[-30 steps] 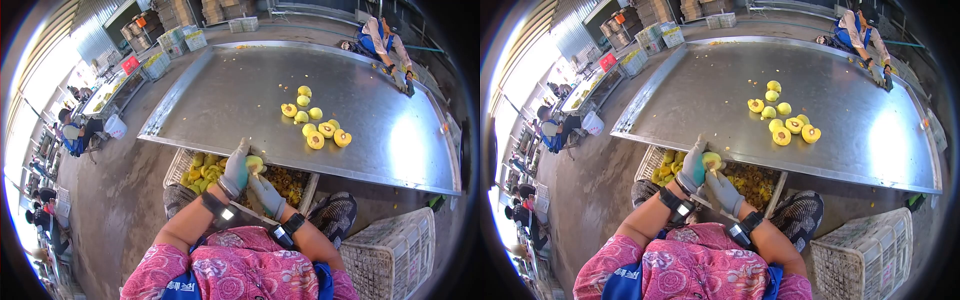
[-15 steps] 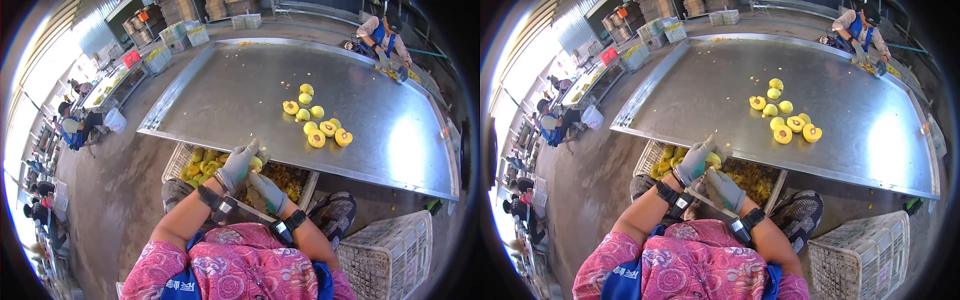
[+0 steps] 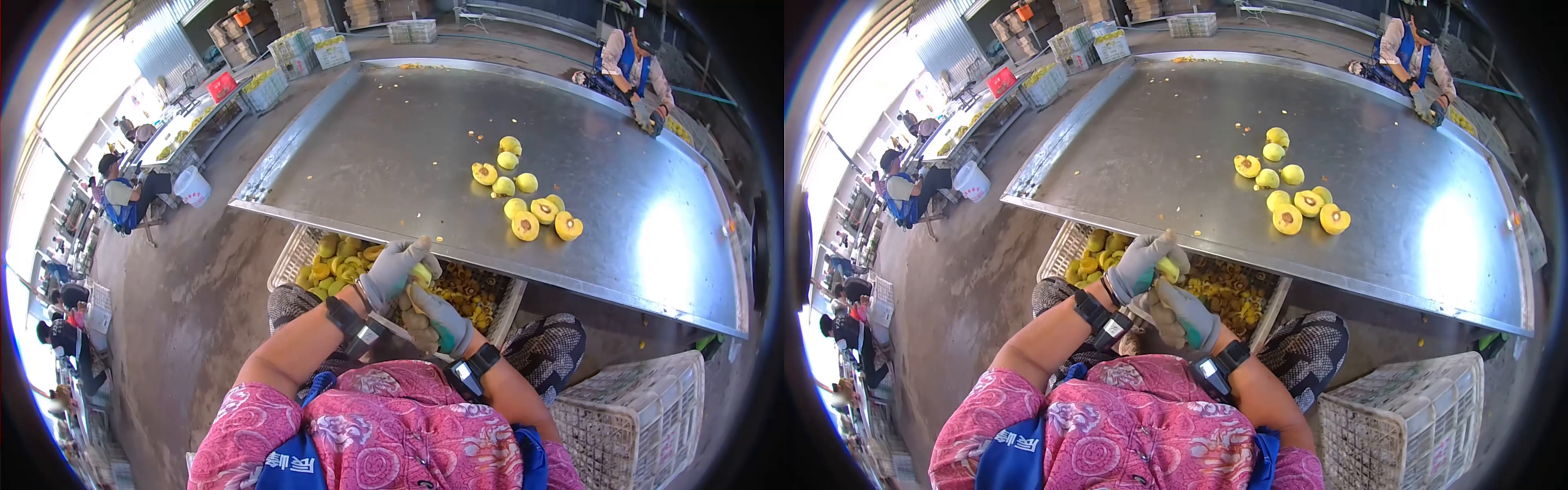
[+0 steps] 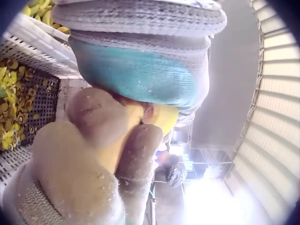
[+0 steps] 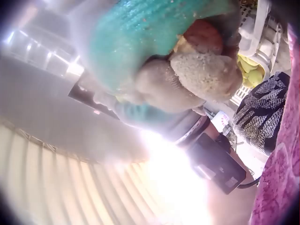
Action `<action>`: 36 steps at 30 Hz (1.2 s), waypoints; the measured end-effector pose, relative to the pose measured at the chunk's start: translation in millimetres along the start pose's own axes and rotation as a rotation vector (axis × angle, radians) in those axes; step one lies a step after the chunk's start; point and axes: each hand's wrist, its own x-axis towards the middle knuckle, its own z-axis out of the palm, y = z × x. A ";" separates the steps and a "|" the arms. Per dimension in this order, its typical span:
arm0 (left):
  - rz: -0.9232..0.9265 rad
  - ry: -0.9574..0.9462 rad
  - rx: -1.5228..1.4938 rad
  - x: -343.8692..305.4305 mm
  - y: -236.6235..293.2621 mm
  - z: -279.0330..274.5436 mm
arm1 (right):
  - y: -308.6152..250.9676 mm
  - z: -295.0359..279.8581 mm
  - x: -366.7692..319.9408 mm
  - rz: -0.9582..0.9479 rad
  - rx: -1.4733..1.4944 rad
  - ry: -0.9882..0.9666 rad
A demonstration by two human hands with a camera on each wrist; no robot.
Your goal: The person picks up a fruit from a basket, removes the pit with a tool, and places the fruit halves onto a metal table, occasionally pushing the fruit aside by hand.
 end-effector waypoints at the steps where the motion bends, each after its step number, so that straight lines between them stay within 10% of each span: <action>1: -0.011 -0.019 -0.065 -1.4 -1.6 -2.3 | -0.5 1.3 -0.5 0.028 0.039 -0.007; 17: 0.032 0.227 -1.221 -34.6 -18.5 -23.3 | 18.6 -6.5 21.7 0.015 0.081 -0.140; 25: 0.419 0.801 0.495 -40.6 -20.5 -101.7 | -14.6 -4.1 -10.8 -0.455 -0.610 0.432; 36: 0.322 0.051 1.116 95.4 22.0 57.3 | -70.9 -39.0 -79.8 -1.085 0.066 0.636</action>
